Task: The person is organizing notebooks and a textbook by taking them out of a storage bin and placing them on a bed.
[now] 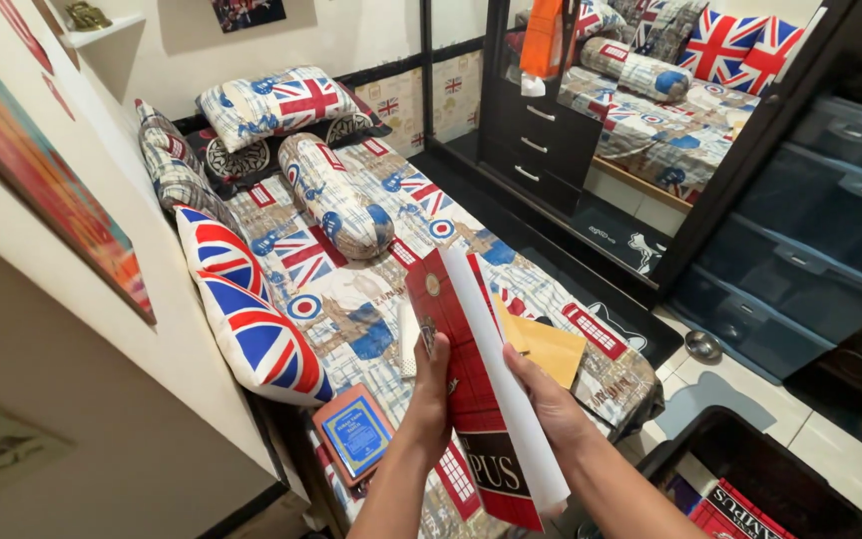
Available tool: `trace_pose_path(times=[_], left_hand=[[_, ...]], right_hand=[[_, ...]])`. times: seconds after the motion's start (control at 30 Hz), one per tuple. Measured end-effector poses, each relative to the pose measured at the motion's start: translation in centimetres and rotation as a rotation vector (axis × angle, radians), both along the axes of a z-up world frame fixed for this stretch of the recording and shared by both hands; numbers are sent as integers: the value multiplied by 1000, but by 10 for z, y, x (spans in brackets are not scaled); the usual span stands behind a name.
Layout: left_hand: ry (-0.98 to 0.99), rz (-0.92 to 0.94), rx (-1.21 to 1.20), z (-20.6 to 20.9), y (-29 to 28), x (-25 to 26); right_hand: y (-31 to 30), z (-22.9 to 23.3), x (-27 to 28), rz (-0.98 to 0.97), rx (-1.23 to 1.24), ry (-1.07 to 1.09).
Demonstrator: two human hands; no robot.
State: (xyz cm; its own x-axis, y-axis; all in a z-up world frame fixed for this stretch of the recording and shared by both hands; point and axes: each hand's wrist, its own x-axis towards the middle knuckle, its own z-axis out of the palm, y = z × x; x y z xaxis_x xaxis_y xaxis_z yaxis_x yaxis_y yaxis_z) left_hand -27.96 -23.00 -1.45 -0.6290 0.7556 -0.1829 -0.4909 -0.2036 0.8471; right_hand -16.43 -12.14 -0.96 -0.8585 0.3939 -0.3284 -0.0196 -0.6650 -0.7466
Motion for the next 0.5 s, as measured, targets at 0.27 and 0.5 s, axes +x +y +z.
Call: trace_pose_path(times=[0.27,0.5], left_hand=[[-200,-164,-1,-40,9,-11],[-221,-192,22,-34,9,-11]], right_hand=[[-6,-2,-13,28,-94,66],[-1,-17,-16,60,-115,48]])
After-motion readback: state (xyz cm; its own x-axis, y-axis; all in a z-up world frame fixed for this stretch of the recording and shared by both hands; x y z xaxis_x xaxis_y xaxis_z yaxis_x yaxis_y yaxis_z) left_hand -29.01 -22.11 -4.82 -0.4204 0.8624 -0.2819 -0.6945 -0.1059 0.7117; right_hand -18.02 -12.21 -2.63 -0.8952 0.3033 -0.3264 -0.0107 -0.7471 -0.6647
